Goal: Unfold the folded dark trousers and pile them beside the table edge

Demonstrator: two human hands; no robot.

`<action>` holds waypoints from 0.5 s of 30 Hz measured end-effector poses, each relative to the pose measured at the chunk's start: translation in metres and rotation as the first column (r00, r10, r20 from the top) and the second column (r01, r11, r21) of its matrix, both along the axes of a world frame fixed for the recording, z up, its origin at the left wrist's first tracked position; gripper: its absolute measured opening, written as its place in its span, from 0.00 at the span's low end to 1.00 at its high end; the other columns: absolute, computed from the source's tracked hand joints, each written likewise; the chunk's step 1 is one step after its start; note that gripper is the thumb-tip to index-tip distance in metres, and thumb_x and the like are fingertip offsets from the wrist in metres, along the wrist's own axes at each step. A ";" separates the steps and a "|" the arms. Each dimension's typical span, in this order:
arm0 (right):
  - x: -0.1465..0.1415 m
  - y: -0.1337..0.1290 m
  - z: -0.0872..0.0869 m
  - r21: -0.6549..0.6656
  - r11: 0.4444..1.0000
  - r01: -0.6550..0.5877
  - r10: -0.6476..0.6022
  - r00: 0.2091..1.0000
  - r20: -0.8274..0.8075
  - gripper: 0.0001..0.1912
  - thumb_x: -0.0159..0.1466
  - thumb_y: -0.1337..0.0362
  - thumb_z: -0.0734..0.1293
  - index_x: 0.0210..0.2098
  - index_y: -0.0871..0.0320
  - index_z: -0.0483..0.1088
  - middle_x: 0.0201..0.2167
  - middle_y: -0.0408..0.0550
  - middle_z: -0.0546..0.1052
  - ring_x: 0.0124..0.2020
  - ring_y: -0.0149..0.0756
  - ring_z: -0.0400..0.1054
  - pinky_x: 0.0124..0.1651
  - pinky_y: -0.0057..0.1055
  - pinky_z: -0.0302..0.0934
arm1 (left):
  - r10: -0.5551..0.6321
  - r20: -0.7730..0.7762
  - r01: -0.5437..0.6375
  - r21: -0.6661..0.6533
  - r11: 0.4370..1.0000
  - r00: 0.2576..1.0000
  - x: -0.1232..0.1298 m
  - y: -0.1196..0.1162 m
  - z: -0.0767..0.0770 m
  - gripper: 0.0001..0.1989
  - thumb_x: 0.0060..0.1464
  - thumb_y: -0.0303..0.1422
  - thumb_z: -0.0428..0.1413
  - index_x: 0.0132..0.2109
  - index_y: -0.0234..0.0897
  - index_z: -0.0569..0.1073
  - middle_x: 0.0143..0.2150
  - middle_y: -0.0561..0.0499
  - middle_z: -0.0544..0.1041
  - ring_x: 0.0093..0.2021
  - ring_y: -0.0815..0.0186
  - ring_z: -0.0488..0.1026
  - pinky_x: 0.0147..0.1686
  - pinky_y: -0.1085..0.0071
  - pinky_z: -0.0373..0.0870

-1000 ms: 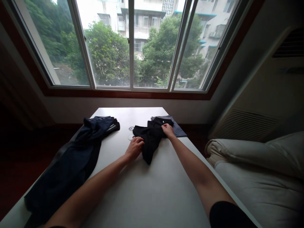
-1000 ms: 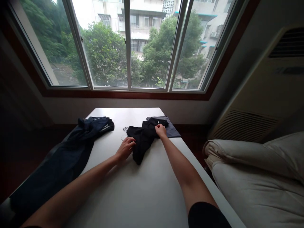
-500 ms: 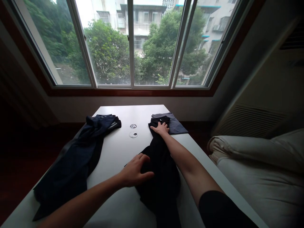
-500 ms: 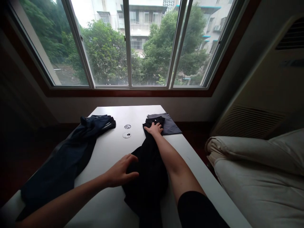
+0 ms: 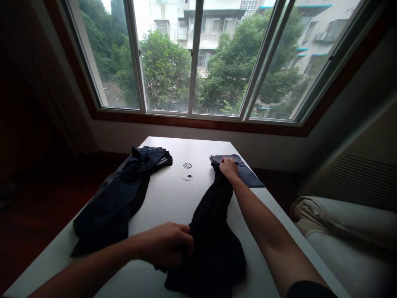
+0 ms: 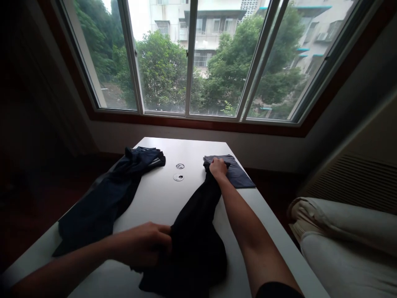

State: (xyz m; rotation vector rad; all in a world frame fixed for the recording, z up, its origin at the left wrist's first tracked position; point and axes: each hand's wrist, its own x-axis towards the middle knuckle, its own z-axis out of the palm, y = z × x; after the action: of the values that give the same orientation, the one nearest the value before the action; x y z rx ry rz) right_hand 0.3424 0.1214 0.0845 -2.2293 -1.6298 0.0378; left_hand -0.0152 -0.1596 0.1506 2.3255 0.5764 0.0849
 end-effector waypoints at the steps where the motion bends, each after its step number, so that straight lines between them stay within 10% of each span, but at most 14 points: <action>1: -0.004 0.000 0.001 -0.007 1.000 -0.011 0.011 1.000 0.005 0.15 0.71 0.59 0.62 0.50 0.56 0.77 0.53 0.61 0.75 0.51 0.54 0.74 0.54 0.45 0.66 | 0.049 0.026 -0.048 -0.034 0.998 0.998 -0.017 0.004 0.016 0.16 0.47 0.22 0.55 0.42 0.43 0.77 0.45 0.53 0.75 0.38 0.66 0.75 0.36 0.73 0.70; 6: -0.025 -0.007 -0.012 -0.263 0.963 -0.056 0.075 0.995 0.064 0.32 0.62 0.45 0.72 0.58 0.58 0.73 0.59 0.68 0.73 0.58 0.63 0.71 0.55 0.52 0.66 | 0.148 -0.019 -0.150 -0.096 0.984 0.989 -0.082 0.005 0.060 0.16 0.45 0.20 0.52 0.39 0.40 0.76 0.44 0.53 0.76 0.39 0.67 0.73 0.37 0.74 0.69; 15: -0.035 -0.018 -0.026 -0.399 0.869 -0.292 0.190 0.942 -0.276 0.13 0.56 0.63 0.73 0.40 0.57 0.75 0.32 0.50 0.79 0.36 0.46 0.77 0.41 0.40 0.73 | 0.052 -0.118 -0.073 -0.179 0.981 0.992 -0.108 -0.017 0.025 0.13 0.43 0.21 0.56 0.37 0.41 0.75 0.39 0.55 0.75 0.34 0.69 0.71 0.31 0.76 0.68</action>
State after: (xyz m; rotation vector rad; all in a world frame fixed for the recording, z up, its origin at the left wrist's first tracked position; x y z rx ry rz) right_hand 0.3069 0.1035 0.0585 -2.1934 -1.9003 0.7727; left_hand -0.1236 -0.1770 0.1758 2.1434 0.6851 -0.0679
